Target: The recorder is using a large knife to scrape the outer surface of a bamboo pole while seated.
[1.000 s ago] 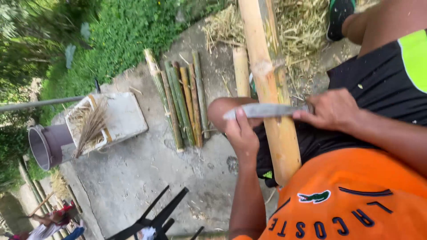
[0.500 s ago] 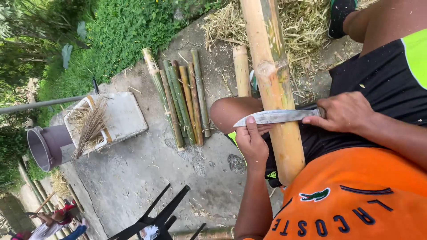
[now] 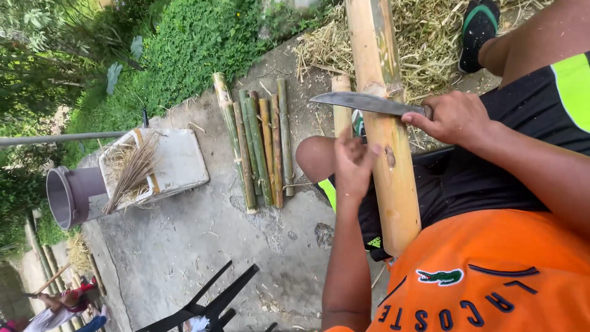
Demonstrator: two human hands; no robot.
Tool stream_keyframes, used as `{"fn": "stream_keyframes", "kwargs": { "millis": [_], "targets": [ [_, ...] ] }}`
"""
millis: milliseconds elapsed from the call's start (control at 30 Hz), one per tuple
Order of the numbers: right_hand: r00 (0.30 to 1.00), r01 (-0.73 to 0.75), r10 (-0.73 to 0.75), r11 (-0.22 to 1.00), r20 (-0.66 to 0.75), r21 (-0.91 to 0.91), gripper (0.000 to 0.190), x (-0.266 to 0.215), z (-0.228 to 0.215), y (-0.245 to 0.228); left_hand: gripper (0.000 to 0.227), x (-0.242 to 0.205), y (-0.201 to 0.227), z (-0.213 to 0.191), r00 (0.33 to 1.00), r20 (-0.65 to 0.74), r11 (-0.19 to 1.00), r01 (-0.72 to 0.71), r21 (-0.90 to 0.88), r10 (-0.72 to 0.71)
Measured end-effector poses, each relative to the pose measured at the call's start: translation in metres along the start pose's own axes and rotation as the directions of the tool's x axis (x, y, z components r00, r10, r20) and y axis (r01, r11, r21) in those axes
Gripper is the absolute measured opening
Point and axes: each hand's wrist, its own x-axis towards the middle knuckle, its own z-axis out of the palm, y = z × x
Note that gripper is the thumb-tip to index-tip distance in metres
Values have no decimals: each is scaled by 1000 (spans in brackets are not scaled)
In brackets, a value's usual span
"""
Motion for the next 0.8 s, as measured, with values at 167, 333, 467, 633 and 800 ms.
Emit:
{"fn": "stream_keyframes", "kwargs": {
  "millis": [167,333,467,633,800],
  "targets": [
    [1000,-12,11,994,6,113,80,6,-9,-12,91,-21,-3,34,960,146,967,247,-53,-237],
    [999,18,-16,999,39,-35,81,8,-35,-25,78,-12,-5,29,956,230,964,220,-147,-183],
    [999,47,-43,990,31,-131,80,-2,-60,-38,67,-16,0,29,935,262,943,289,-166,-240],
    [997,6,10,980,80,-198,77,-15,-84,-38,65,-26,-4,44,945,254,925,274,-262,-208],
    [993,-14,38,979,114,-203,74,-23,-76,-28,65,-24,-4,42,945,267,924,263,-278,-188]
  ]
}}
